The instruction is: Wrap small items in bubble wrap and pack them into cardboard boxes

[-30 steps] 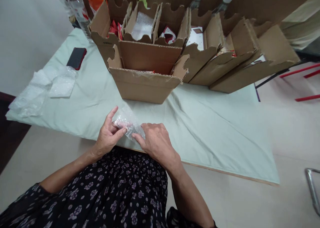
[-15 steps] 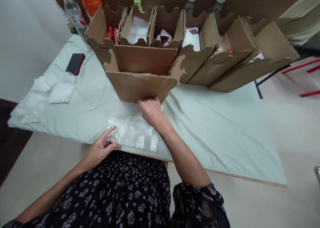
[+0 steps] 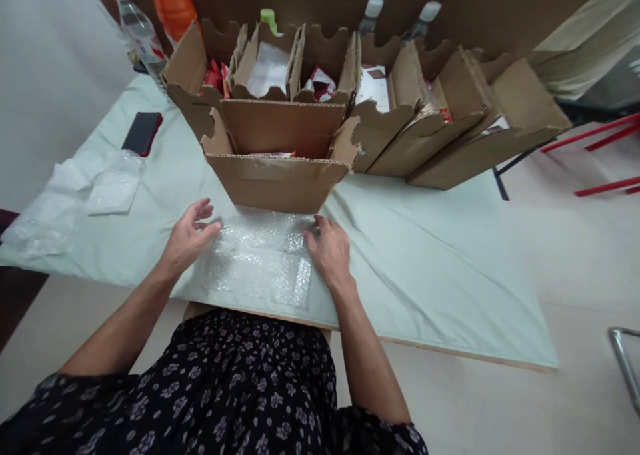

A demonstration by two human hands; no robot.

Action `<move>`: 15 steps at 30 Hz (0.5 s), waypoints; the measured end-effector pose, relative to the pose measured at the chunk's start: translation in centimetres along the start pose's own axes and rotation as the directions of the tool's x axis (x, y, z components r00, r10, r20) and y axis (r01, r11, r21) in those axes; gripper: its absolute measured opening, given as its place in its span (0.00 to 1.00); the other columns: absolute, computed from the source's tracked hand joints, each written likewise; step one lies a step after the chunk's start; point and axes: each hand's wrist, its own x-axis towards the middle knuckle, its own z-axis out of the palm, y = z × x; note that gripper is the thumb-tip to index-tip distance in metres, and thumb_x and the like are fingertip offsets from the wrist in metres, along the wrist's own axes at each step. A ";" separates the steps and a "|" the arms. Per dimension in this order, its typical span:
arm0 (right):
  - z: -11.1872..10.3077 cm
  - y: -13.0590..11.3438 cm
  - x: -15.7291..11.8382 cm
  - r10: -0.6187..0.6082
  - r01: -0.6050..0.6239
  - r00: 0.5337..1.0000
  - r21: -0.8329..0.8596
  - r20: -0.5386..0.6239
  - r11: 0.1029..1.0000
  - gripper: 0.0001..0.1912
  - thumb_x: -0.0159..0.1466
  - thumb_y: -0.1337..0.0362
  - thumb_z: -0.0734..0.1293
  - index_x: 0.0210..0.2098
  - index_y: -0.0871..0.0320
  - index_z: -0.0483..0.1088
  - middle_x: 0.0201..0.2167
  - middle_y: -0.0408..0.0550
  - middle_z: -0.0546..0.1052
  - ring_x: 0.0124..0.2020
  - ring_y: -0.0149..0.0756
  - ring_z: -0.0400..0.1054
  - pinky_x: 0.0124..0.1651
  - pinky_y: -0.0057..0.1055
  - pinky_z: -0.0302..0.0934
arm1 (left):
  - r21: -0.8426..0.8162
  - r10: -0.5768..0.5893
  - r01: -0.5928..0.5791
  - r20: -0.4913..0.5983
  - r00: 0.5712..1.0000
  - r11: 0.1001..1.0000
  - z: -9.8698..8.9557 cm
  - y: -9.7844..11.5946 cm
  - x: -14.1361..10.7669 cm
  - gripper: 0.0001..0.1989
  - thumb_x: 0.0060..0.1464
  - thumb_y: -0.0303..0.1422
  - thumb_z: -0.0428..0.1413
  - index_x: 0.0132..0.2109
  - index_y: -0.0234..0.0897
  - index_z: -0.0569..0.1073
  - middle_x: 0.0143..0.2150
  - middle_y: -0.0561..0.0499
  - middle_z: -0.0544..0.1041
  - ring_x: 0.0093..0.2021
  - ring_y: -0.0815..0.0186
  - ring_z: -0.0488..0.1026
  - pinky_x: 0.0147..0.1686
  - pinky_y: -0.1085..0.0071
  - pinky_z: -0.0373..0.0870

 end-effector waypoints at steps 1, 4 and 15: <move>0.3 -0.1 0.6 0.002 -0.001 0.999 0.032 -0.032 0.999 0.21 0.63 0.56 0.67 0.52 0.60 0.75 0.45 0.59 0.82 0.44 0.50 0.75 0.50 0.51 0.69 | -0.024 0.030 -0.031 -0.008 1.000 0.999 1.3 0.0 1.0 0.38 0.51 0.39 0.65 0.68 0.35 0.66 0.67 0.34 0.71 0.66 0.46 0.69 0.61 0.51 0.71; 0.4 0.0 2.5 0.049 -0.031 0.989 0.135 -0.139 0.990 0.25 0.62 0.53 0.67 0.54 0.60 0.73 0.49 0.61 0.81 0.47 0.52 0.75 0.52 0.53 0.70 | -0.108 0.141 -0.136 0.039 0.989 0.985 4.2 0.2 3.6 0.42 0.51 0.38 0.65 0.70 0.38 0.60 0.69 0.35 0.67 0.69 0.45 0.66 0.65 0.46 0.67; 1.1 -0.3 4.5 0.052 -0.016 0.995 0.365 -0.088 0.931 0.24 0.64 0.58 0.64 0.58 0.58 0.72 0.47 0.57 0.82 0.46 0.49 0.77 0.48 0.51 0.73 | -0.214 0.235 -0.201 0.147 0.961 0.956 5.8 0.9 8.6 0.29 0.52 0.37 0.57 0.61 0.36 0.67 0.56 0.42 0.77 0.56 0.51 0.74 0.57 0.51 0.73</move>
